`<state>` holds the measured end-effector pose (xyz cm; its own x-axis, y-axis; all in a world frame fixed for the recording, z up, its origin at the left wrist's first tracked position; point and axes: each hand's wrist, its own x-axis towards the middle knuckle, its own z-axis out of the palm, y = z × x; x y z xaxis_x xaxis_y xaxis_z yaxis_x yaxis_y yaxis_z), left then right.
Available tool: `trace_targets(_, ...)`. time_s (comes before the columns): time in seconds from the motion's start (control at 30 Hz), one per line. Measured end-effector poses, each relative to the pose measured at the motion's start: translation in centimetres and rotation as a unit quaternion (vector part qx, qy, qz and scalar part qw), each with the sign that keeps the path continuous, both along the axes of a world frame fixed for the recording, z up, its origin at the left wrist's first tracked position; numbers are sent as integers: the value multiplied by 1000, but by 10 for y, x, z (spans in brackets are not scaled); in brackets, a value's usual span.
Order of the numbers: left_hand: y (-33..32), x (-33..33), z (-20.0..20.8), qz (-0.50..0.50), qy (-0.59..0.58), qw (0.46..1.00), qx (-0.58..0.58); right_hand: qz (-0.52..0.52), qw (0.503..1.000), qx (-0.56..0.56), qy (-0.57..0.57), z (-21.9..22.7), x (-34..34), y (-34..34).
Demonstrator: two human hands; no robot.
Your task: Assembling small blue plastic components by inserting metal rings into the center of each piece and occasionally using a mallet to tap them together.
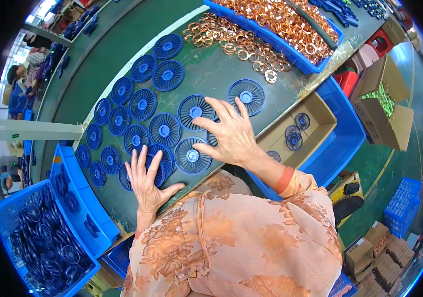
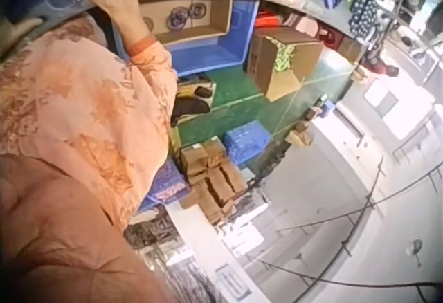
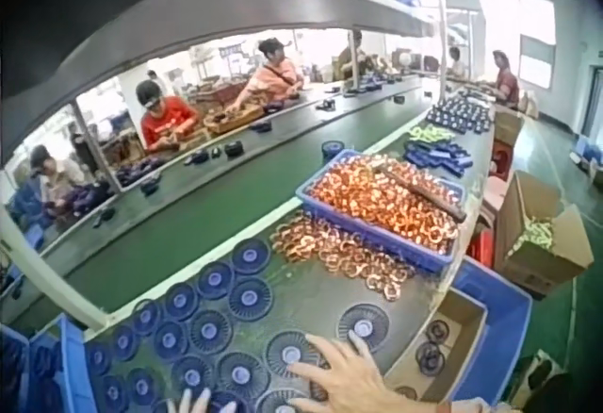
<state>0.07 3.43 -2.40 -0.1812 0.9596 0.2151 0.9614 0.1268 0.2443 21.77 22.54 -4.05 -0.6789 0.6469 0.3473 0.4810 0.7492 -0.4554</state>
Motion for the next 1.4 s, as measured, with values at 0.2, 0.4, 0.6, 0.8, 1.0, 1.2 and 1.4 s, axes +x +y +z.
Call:
trace_targets(0.2, 41, 29, -8, -94, -22, 994, 43, -62, 993, 32, 98, -9, 53, -18)
trace_targets(0.4, 94, 90, -8, -284, -42, 957, 40, -192, 972, 98, 92, -68, 136, -24)
trace_targets(0.6, 153, 175, -39, -497, -53, 863, 74, -348, 887, -280, 115, -149, 190, -40)
trace_targets(0.8, 155, 189, -62, -581, -107, 803, 75, -170, 949, -265, -10, -213, 175, -105)
trace_targets(1.0, 128, 98, -20, -415, -250, 865, 133, -155, 905, -395, -19, -135, 108, -103)
trace_targets(1.2, 68, 16, 2, -178, -224, 940, 185, -101, 932, -316, -147, -136, 104, -98)
trace_targets(1.4, 21, -49, 5, -19, -171, 965, 196, -48, 921, -345, -174, -124, 62, -95)
